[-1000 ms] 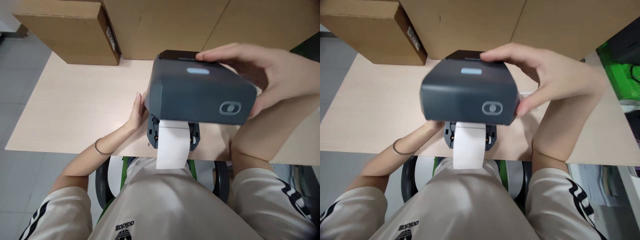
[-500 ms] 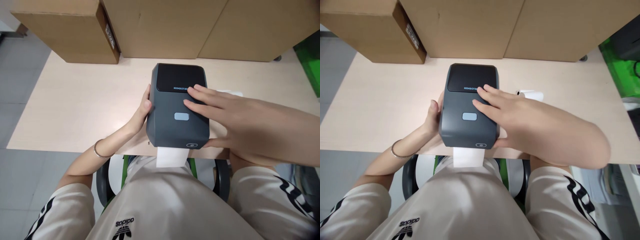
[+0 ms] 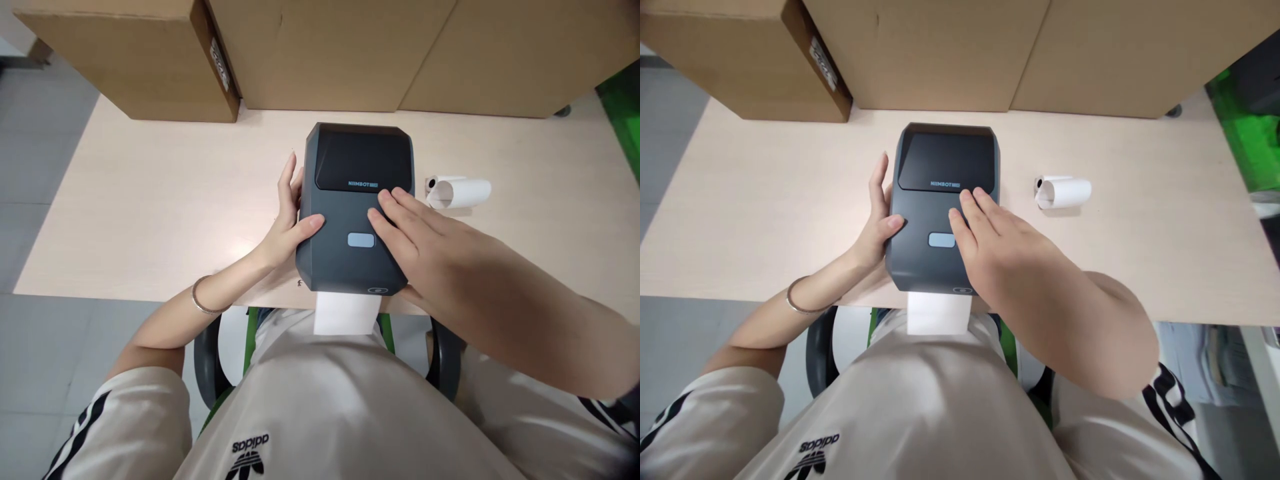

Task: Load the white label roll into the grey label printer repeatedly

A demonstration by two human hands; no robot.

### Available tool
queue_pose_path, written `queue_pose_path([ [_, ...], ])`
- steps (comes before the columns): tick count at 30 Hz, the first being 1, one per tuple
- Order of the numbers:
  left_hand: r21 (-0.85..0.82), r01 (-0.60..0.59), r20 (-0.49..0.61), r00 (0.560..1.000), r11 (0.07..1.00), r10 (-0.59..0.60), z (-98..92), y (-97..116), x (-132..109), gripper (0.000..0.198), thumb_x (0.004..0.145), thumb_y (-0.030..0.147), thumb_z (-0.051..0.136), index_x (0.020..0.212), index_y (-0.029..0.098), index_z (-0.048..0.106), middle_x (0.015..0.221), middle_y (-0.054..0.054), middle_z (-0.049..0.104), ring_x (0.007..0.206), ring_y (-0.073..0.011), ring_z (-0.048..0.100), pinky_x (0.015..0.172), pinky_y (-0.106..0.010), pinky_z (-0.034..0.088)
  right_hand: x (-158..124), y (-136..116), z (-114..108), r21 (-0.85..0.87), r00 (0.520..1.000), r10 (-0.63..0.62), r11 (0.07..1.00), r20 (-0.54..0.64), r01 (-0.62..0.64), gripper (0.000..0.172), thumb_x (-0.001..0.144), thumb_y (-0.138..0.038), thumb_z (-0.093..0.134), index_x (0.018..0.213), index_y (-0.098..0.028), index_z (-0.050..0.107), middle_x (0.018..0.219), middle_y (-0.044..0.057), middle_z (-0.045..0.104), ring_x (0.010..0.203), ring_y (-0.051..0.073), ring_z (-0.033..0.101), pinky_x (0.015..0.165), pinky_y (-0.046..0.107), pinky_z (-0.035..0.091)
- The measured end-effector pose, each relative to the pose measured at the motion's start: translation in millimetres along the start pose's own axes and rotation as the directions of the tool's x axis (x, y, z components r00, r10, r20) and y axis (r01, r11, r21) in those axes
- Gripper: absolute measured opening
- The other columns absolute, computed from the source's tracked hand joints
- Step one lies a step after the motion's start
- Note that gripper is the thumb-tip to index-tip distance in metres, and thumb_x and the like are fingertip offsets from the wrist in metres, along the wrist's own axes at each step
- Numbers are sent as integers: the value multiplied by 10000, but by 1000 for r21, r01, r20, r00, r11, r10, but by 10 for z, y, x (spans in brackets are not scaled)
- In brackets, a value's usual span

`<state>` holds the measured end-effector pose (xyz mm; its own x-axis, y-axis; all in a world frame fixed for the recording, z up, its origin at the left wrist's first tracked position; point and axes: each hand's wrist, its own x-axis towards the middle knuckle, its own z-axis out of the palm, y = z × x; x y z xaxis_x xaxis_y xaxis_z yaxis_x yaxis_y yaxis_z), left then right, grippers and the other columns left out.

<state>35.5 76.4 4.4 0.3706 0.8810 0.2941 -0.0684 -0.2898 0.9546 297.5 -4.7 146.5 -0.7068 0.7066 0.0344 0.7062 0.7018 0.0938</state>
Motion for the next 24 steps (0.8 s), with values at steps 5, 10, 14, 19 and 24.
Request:
queue_pose_path([
  [5, -35, 36, -1, 999, 999, -36, -13, 2, 8, 1113, 854, 893, 706, 1728, 564, 101, 1849, 38, 289, 1770, -437, 86, 1423, -698, 187, 6, -111, 171, -76, 993, 91, 992, -72, -96, 632, 1034, -171, 479, 1649, -26, 485, 1717, 253, 444, 1618, 366, 474, 1272, 565, 515],
  [10, 2, 9, -1, 1000, 1000, -9, -40, -26, -3, 1071, 878, 902, 668, 1726, 561, 109, 1841, 24, 319, 1749, -442, 200, 1395, -700, 276, 0, -239, 229, -63, 996, 76, 995, -41, -79, 809, 986, -308, 621, 1683, 23, 380, 1753, 333, 320, 1648, 450, 390, 1228, 614, 518],
  [14, -13, -17, 1, 1000, 1000, 17, -27, -95, -8, 996, 910, 949, 545, 1722, 565, 116, 1854, 47, 290, 1755, -408, 203, 1404, -672, 282, 11, -228, 123, -101, 995, 98, 990, -33, -101, 744, 999, -283, 572, 1668, -1, 413, 1726, 312, 392, 1614, 433, 449, 1210, 609, 527],
  [19, -65, 15, -39, 999, 998, -17, -3, -140, 9, 821, 1006, 914, 335, 1723, 575, 120, 1857, 86, 285, 1759, -354, 219, 1416, -642, 291, -2, -211, 8, -162, 1000, -6, 987, -13, 4, 678, 1003, -260, 548, 1623, 5, 487, 1633, 298, 530, 1505, 427, 568, 1188, 612, 539],
  [24, -123, 56, -50, 997, 991, -62, 2, -113, 15, 766, 1046, 870, 230, 1735, 558, 104, 1841, 76, 336, 1748, -360, 257, 1417, -640, 271, -2, -267, -59, -143, 1000, 22, 989, -1, -22, 685, 1000, -231, 528, 1648, -21, 460, 1655, 276, 517, 1528, 404, 546, 1253, 636, 482],
])
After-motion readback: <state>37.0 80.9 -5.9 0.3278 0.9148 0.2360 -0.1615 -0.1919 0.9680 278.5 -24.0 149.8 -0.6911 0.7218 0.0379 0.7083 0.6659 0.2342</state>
